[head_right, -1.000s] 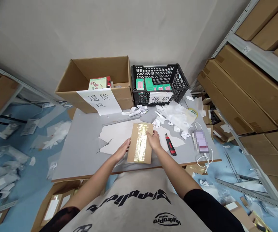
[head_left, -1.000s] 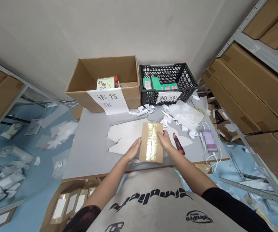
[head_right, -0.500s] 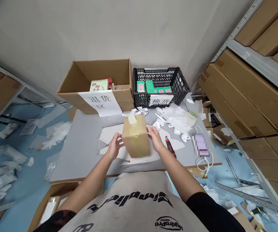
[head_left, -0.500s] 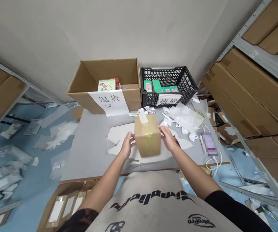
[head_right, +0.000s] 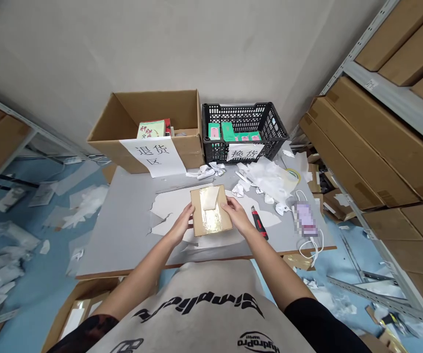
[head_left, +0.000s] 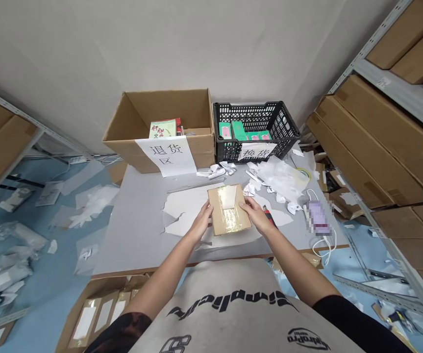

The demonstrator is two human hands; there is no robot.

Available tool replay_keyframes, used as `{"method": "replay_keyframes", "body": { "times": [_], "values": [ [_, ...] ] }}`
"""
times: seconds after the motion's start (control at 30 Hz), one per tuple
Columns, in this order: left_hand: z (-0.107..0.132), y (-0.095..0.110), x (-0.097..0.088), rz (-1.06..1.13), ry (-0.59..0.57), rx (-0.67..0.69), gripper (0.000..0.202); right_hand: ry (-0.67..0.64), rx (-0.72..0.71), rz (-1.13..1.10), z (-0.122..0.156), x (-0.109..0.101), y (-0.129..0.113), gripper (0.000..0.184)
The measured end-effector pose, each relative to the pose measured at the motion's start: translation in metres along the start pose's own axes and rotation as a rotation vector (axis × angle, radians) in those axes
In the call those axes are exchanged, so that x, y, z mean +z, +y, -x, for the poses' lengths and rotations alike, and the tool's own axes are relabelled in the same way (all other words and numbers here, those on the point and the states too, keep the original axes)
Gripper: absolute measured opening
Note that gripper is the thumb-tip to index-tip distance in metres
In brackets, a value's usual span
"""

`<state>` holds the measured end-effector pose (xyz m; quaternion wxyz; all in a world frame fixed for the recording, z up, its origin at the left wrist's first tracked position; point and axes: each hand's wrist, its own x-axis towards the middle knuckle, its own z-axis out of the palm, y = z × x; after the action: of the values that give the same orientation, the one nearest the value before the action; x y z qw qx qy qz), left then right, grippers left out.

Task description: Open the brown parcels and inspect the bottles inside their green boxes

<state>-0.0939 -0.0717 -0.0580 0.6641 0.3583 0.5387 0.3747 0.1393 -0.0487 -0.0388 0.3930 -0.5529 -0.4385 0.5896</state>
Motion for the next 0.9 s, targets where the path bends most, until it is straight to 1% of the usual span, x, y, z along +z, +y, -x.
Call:
{"method": "replay_keyframes", "body": {
  "times": [0.13, 0.2, 0.27, 0.37, 0.43, 0.5, 0.53, 0.6, 0.67, 0.73, 0.83, 0.9],
  "values": [
    [0.004, 0.003, -0.004, 0.051, 0.044, 0.16, 0.05, -0.029, -0.076, -0.183, 0.005, 0.0, -0.004, 0.028],
    [0.004, 0.0, -0.006, 0.096, 0.033, 0.201, 0.04, 0.008, -0.071, -0.206, 0.006, 0.001, 0.001, 0.033],
    [0.002, -0.007, -0.006, 0.112, 0.025, 0.177, 0.032, 0.068, -0.036, -0.16, 0.005, 0.005, 0.013, 0.036],
    [-0.002, -0.023, -0.002, 0.033, 0.068, 0.071, 0.033, 0.129, 0.06, -0.063, 0.006, 0.01, 0.037, 0.039],
    [-0.006, -0.033, 0.0, -0.033, 0.112, 0.016, 0.035, 0.113, 0.139, -0.026, 0.006, 0.012, 0.05, 0.05],
    [-0.011, -0.038, 0.001, -0.066, 0.143, -0.006, 0.042, 0.086, 0.19, -0.013, 0.004, 0.013, 0.056, 0.062],
    [-0.014, -0.038, 0.001, -0.068, 0.142, -0.009, 0.048, 0.077, 0.196, -0.016, 0.003, 0.013, 0.056, 0.067],
    [-0.019, -0.034, 0.002, -0.057, 0.099, -0.006, 0.061, 0.052, 0.19, -0.018, -0.002, 0.013, 0.052, 0.07],
    [-0.023, -0.026, 0.005, -0.033, 0.04, 0.005, 0.068, 0.001, 0.174, -0.022, -0.009, 0.014, 0.042, 0.065],
    [-0.024, -0.018, 0.01, -0.015, 0.029, 0.034, 0.068, -0.033, 0.151, -0.038, -0.014, 0.013, 0.031, 0.054],
    [-0.021, -0.012, 0.014, 0.002, 0.07, 0.164, 0.063, 0.023, 0.086, -0.073, -0.016, 0.009, 0.016, 0.035],
    [-0.017, -0.013, 0.012, 0.026, 0.088, 0.26, 0.053, 0.043, 0.021, -0.128, -0.015, 0.006, 0.01, 0.033]
  ]
}}
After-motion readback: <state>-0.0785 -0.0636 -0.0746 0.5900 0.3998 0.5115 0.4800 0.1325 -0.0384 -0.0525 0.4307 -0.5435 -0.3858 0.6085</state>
